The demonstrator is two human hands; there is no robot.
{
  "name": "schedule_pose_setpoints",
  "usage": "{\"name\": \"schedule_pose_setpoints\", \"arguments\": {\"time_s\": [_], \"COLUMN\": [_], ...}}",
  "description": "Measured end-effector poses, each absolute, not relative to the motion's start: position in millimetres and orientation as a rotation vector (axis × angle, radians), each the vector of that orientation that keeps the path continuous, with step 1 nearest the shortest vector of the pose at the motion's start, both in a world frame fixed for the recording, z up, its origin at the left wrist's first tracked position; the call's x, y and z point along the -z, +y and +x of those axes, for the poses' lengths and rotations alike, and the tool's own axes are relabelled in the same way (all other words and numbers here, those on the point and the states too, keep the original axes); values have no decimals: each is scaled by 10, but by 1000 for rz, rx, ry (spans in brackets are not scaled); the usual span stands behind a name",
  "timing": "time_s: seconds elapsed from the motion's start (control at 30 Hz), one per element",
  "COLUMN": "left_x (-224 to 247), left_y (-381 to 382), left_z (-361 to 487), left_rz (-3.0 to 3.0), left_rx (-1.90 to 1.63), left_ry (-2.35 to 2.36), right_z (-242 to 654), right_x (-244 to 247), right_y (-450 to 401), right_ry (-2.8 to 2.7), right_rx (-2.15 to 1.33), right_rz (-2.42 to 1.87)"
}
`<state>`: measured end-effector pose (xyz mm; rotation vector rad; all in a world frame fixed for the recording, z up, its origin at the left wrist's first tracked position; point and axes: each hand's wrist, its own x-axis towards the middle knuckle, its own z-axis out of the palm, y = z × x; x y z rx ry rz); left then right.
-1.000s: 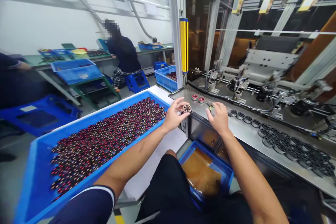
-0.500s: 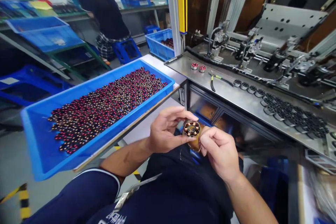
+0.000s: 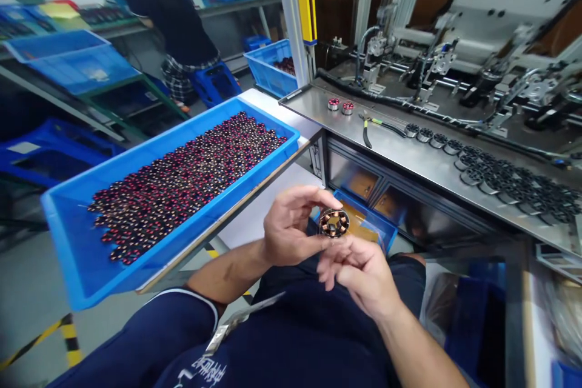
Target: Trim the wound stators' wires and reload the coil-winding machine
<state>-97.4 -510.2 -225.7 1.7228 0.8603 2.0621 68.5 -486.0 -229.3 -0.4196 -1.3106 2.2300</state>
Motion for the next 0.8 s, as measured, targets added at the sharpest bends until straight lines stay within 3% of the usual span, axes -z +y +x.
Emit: {"name": "schedule_pose_setpoints", "arguments": {"time_s": [0.13, 0.3, 0.57, 0.8], "left_x": [2291, 2286, 2296, 2324], "left_y": [-5033, -4998, -5105, -5144], "left_z": [-930, -932, -931, -883], "left_rz": [1765, 1570, 1259, 1274], "left_rx": [-2114, -2069, -1702, -1596], "left_ry": [829, 719, 523, 569], "right_z": [606, 772, 967, 916], "right_x": [2187, 2220, 2026, 1914], "right_y": [-4991, -5005, -4592, -4665], "right_ry": [-1104, -1281, -1480, -1556], "right_rx": [-2224, -2212, -1884, -1930], "right_rz": [-600, -583, -635, -849]}}
